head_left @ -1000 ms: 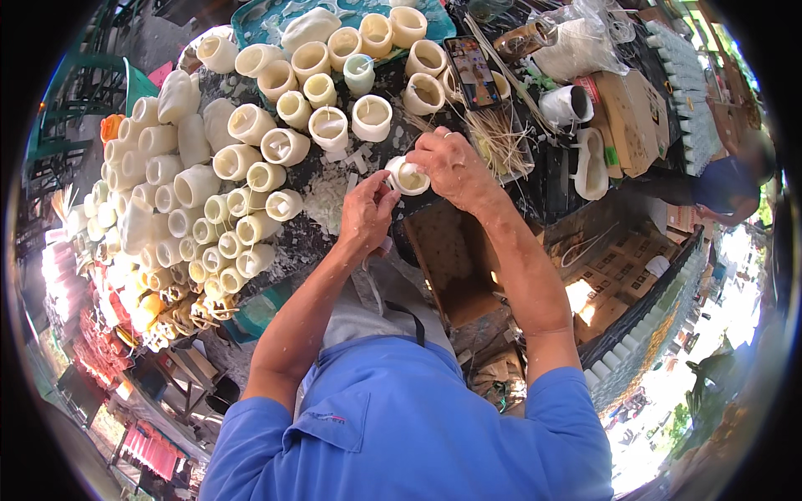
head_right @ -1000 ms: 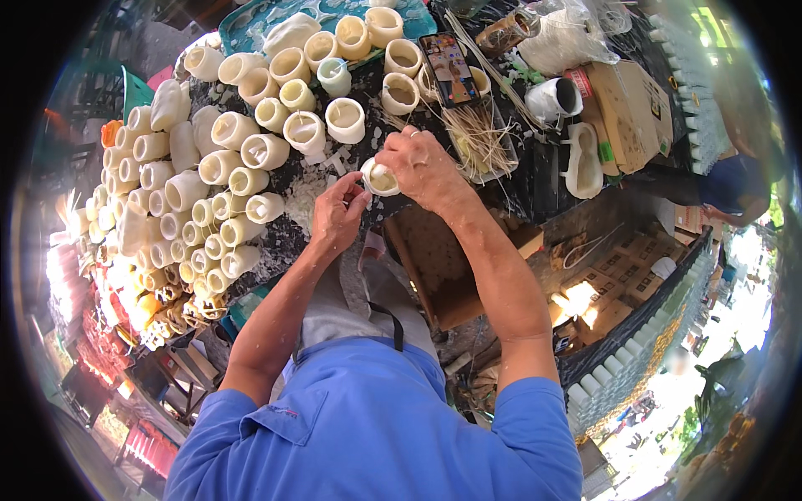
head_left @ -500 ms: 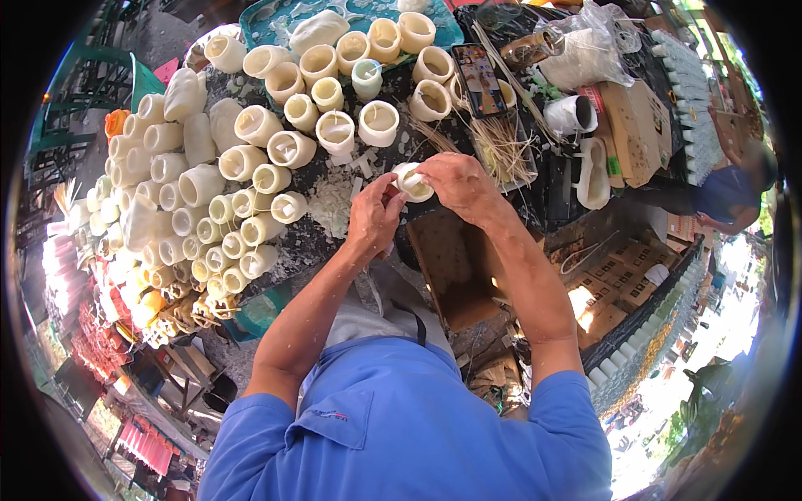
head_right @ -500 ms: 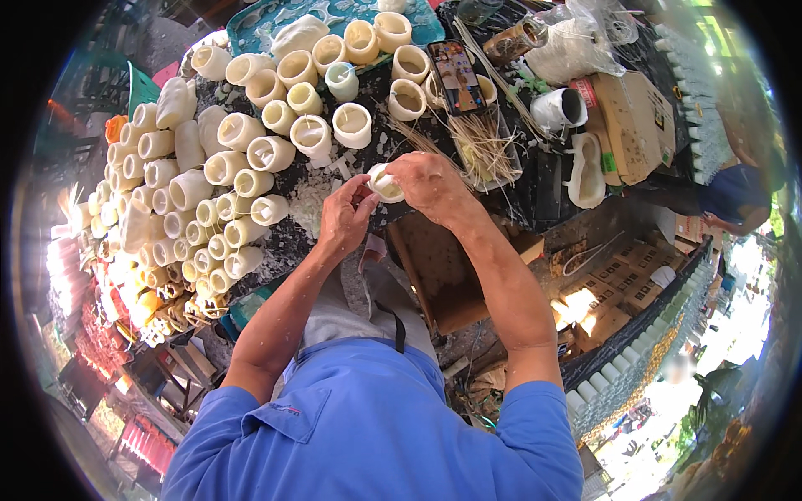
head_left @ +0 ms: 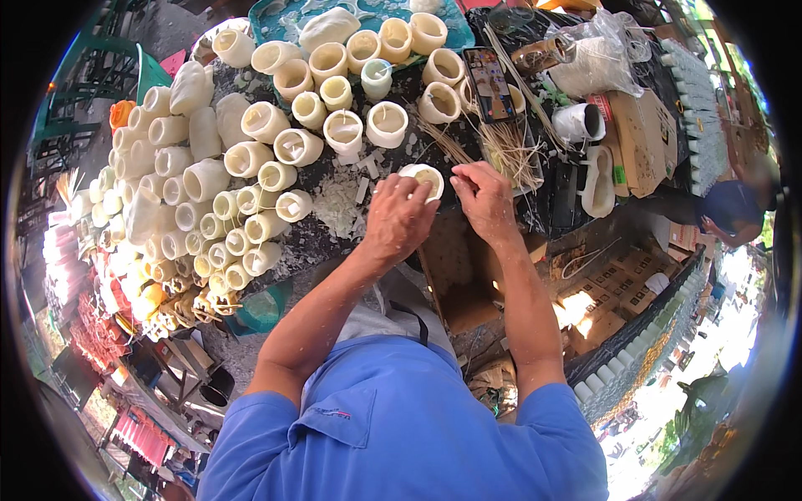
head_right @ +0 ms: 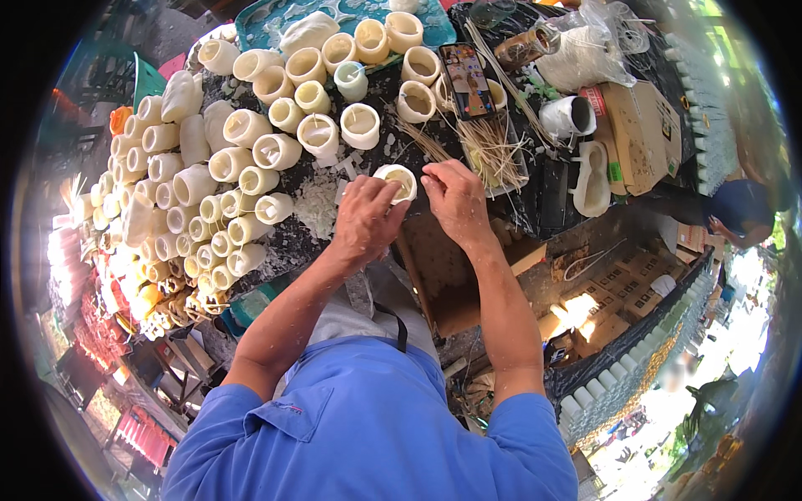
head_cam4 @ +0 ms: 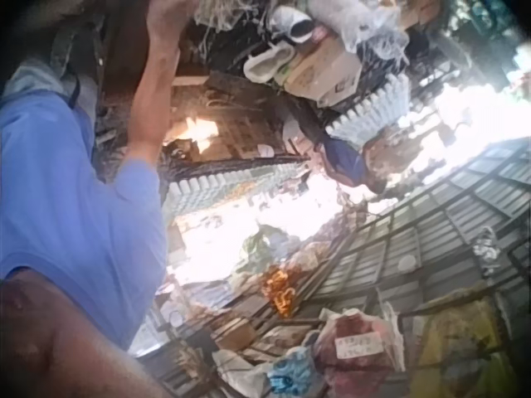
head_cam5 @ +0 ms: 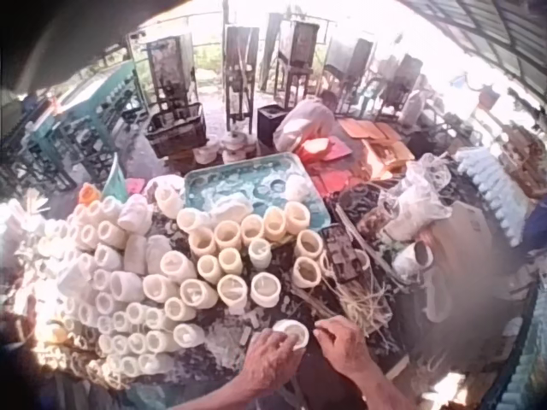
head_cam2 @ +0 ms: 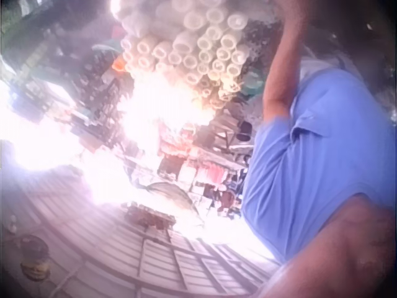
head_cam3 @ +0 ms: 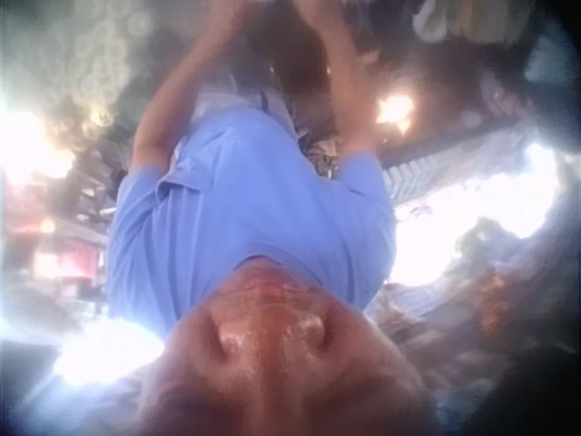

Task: The person repeatedly picks up white cylindrical candle bodies, inserts wicks into their centers, and places the finished candles back onto a tray. The hands work continuously over a cluttered table with many similar candles and wicks.

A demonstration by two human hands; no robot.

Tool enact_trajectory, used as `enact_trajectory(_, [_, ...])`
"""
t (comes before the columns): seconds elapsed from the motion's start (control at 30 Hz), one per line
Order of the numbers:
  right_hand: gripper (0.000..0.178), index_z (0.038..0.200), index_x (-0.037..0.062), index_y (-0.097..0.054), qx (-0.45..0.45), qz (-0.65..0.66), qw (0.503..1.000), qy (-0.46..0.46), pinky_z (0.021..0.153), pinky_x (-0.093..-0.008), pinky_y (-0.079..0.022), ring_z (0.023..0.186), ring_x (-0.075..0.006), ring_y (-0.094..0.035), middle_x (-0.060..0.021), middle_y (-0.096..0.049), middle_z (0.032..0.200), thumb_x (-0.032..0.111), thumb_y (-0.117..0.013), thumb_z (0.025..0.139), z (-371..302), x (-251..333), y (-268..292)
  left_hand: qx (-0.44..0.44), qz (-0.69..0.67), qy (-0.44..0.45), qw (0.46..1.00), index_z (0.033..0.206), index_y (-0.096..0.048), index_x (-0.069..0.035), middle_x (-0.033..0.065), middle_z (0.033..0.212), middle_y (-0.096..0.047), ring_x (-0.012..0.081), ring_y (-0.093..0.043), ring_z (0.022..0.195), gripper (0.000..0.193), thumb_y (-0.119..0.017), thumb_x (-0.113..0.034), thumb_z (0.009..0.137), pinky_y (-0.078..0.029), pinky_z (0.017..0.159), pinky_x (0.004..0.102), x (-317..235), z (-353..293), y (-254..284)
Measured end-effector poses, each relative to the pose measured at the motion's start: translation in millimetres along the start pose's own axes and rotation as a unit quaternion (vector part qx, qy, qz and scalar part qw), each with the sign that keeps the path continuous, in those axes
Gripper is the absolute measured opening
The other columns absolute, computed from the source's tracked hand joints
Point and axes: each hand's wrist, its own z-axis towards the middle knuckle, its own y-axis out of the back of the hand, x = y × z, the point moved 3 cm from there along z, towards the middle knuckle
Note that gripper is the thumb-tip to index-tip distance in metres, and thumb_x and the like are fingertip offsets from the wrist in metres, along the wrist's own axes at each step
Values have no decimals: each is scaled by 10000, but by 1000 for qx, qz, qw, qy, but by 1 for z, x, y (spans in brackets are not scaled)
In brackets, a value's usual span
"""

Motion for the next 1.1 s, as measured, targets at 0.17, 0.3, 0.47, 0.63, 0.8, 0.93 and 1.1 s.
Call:
enact_trajectory(0.17, [173,911,2,-706,28,-20,996,-83,700,-428,-549,736,-338,-678,-158,-696,847,110,-837,942,-52,5,-8,-22,-8,54,998,1074,-778,-86,115,1028,-730,346,-669,1029,130,-750,-171,981,-542,899,488,9,6,2])
enact_trajectory(0.3, [162,941,5,-705,68,56,986,-145,752,-513,-558,827,-431,-725,-211,-726,871,138,-797,949,-104,6,-62,17,53,247,967,1099,-788,-18,194,1046,-731,432,-724,1026,209,-734,-198,1006,-584,881,542,59,-25,20])
enact_trajectory(0.47, [192,1122,5,-751,107,35,979,-171,791,-492,-583,833,-418,-738,-189,-745,874,128,-765,975,-126,7,-100,123,186,234,946,1048,-761,5,206,1056,-710,418,-718,1026,261,-718,-248,1001,-605,883,522,99,-26,3])
enact_trajectory(0.63, [411,1429,-22,-660,47,171,975,-131,791,-360,-598,825,-228,-726,-131,-739,969,83,-738,1039,-115,28,-102,153,112,168,967,1002,-753,-10,206,1042,-701,412,-714,1019,219,-632,-184,1055,-590,873,531,55,-40,31])
enact_trajectory(0.8, [330,1360,-13,-690,11,267,953,-142,792,-326,-598,837,-203,-708,-102,-739,975,70,-745,1046,-101,40,-79,252,-130,168,944,1185,-749,-37,195,1084,-708,406,-711,1070,200,-653,-157,1057,-580,898,514,7,-35,53])
enact_trajectory(0.93, [280,1296,-14,-722,-67,229,947,-214,762,-336,-588,777,-163,-690,-90,-739,947,96,-765,1042,-88,28,-39,176,-93,113,973,1275,-736,-30,184,1096,-721,411,-721,1038,279,-744,-136,1018,-580,887,494,-1,-4,49])
enact_trajectory(1.1, [261,1256,-25,-731,-142,114,974,-137,774,-333,-607,828,-180,-737,-121,-789,989,71,-790,1020,-51,18,-32,88,-2,-48,995,1176,-767,-32,142,1050,-722,367,-693,959,242,-798,-86,943,-580,840,470,3,33,20])
